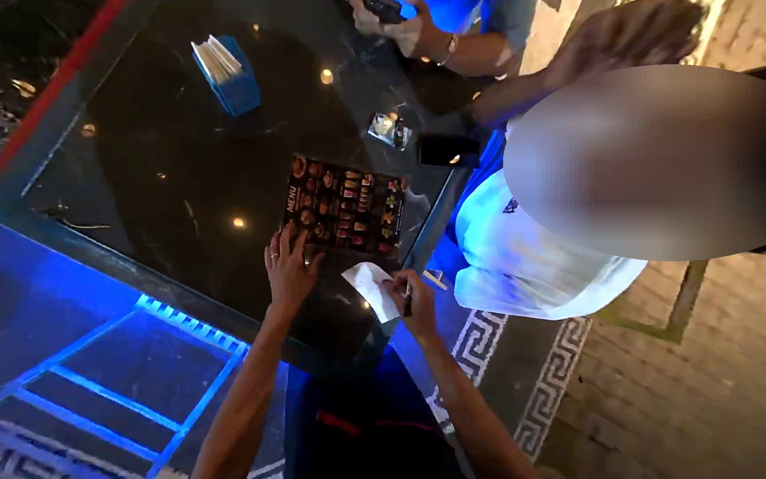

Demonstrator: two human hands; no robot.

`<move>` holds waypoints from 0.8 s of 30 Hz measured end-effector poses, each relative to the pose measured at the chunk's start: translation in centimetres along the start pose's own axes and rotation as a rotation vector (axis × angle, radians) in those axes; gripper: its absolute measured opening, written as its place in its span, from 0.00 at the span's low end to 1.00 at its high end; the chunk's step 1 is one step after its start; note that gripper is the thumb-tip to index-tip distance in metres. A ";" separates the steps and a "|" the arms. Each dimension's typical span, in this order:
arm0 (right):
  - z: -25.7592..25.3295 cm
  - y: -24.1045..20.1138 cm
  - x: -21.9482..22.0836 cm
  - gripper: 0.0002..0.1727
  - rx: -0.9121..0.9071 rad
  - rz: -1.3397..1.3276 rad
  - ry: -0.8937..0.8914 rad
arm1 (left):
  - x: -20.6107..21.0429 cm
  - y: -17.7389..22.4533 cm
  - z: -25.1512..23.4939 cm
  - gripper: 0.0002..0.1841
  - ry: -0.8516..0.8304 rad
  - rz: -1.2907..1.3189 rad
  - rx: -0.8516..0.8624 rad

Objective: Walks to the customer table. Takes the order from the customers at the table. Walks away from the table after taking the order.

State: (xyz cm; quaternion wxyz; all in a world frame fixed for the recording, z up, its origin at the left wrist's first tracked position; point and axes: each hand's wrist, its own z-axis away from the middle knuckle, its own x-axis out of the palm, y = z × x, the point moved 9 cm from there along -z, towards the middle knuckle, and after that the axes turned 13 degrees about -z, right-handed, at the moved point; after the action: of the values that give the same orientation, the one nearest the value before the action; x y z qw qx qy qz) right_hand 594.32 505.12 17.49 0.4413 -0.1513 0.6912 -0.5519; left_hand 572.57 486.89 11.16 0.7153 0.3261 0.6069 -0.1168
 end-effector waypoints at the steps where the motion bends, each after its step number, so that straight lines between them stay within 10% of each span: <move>1: 0.0 0.9 -1.0 0.11 -0.012 -0.030 0.013 | 0.4 0.6 0.1 0.33 0.008 -0.016 -0.013; 8: 0.0 5.5 -7.0 0.07 -0.080 -0.224 0.162 | 2.3 2.9 2.8 0.30 0.011 -0.009 -0.077; 24: 12.3 11.8 -7.8 0.19 0.426 0.007 0.251 | 5.6 9.7 14.9 0.22 0.016 0.000 0.033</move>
State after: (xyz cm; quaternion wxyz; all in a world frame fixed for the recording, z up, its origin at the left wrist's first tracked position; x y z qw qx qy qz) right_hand 611.61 506.89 10.32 0.3758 0.0175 0.6091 -0.6982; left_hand 591.20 486.48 9.75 0.7051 0.3388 0.6105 -0.1238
